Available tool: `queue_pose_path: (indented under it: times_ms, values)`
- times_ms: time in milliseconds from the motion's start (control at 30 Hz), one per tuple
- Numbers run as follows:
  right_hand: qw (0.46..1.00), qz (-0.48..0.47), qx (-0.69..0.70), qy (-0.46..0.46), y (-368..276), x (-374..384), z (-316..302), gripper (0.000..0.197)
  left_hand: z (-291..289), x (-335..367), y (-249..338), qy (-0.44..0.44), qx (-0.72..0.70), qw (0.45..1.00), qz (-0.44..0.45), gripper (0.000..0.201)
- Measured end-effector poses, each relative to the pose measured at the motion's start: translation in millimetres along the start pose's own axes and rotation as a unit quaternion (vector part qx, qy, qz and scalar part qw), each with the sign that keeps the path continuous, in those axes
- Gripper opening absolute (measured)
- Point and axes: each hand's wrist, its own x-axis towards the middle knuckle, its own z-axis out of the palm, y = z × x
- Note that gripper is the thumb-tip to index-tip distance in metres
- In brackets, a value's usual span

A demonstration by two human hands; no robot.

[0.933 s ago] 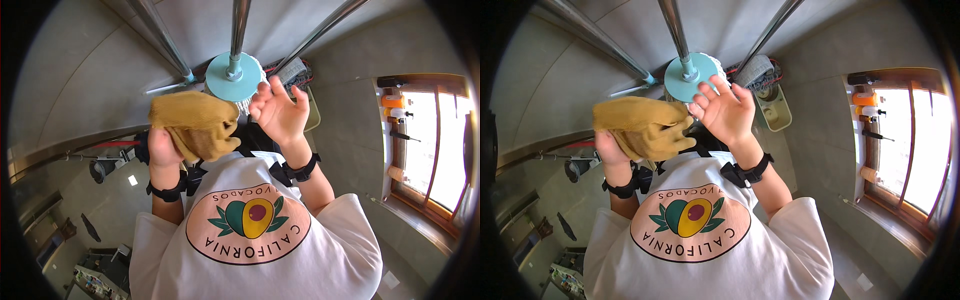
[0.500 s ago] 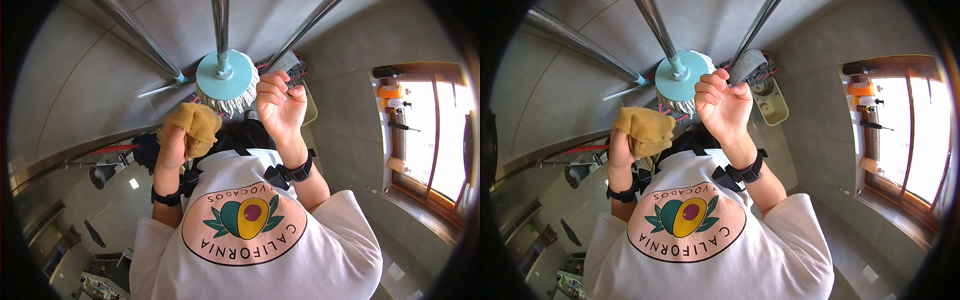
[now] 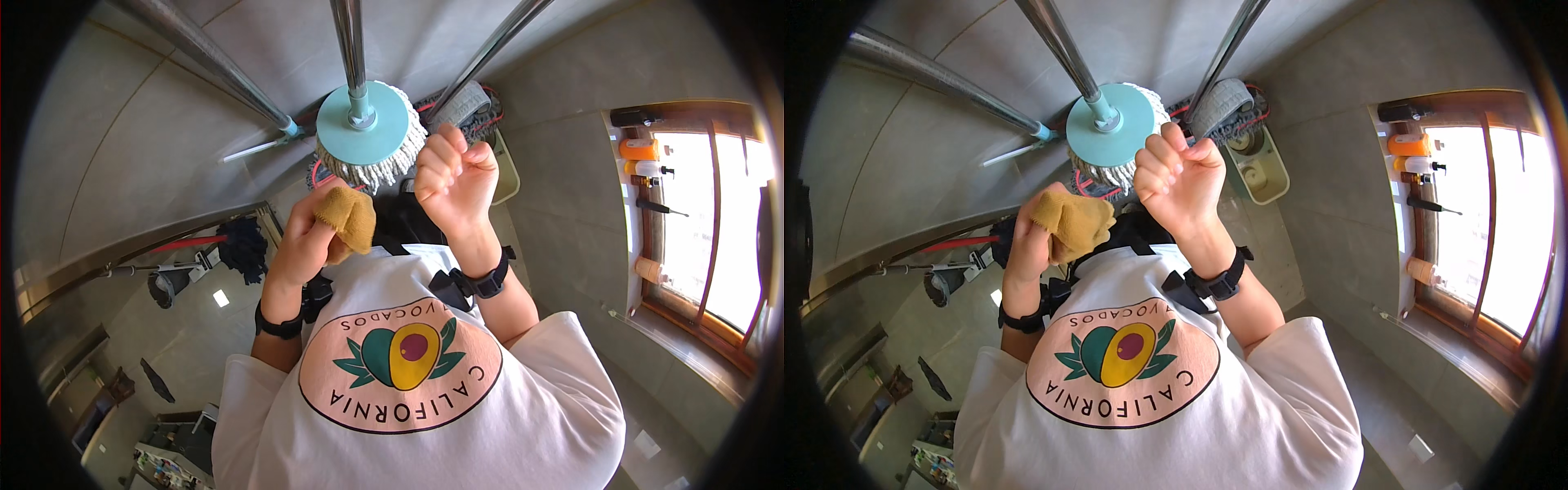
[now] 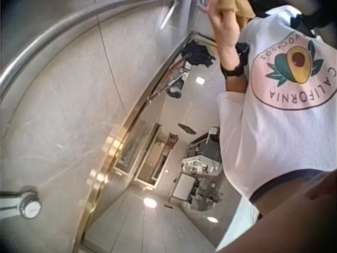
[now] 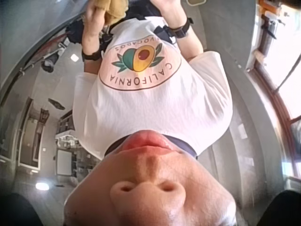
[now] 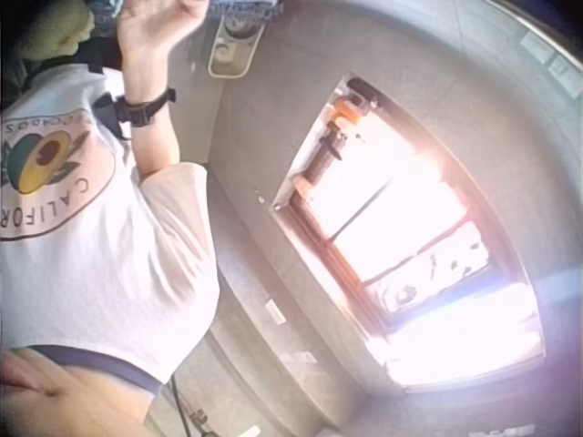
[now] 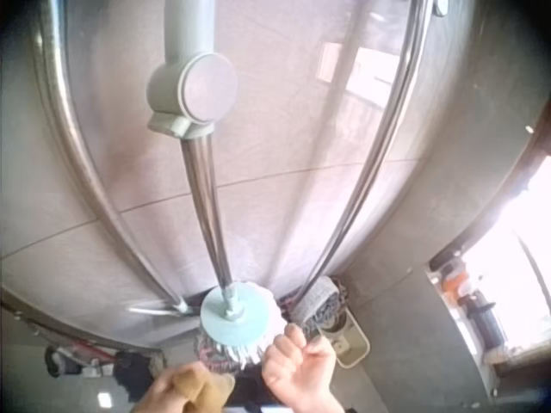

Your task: The person wipes down vertical metal poles, a section of the wall, and the frame and surface of a frosted glass door using a cloth.

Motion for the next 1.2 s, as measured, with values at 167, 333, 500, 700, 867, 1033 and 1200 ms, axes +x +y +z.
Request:
queue_pose_path:
  times_ms: [167, 333, 500, 700, 867, 1033, 1200]
  values:
    - [0.746, 0.019, -0.665, -0.039, 4, -8, 5, 0.065, 8, 4, 19, -0.014, 0.038, 0.998, 0.042, 0.023]
    - [0.513, 0.150, -0.841, -0.091, -26, -1, 11, 0.044, 2, 18, 40, 0.005, 0.213, 0.974, 0.081, 0.032]
    - [0.511, 0.067, -0.857, -0.022, -61, 30, 47, 0.020, 1, 38, 83, 0.143, 0.418, 0.892, 0.093, 0.028]
    - [0.387, -0.157, -0.862, -0.288, -67, 49, 104, 0.020, 29, 27, 113, 0.182, 0.586, 0.620, 0.488, 0.022]
    - [0.361, -0.005, -0.907, -0.218, -93, 36, 66, 0.026, 27, 28, 56, 0.130, 0.627, 0.675, 0.366, 0.020]
    - [0.340, 0.042, -0.934, -0.101, -129, 23, -17, 0.022, 2, 42, -53, 0.220, 0.455, 0.847, 0.167, 0.018]
    - [0.347, 0.097, -0.919, 0.161, -127, 62, -23, 0.027, -12, 74, -71, 0.410, 0.494, 0.758, 0.113, 0.024]
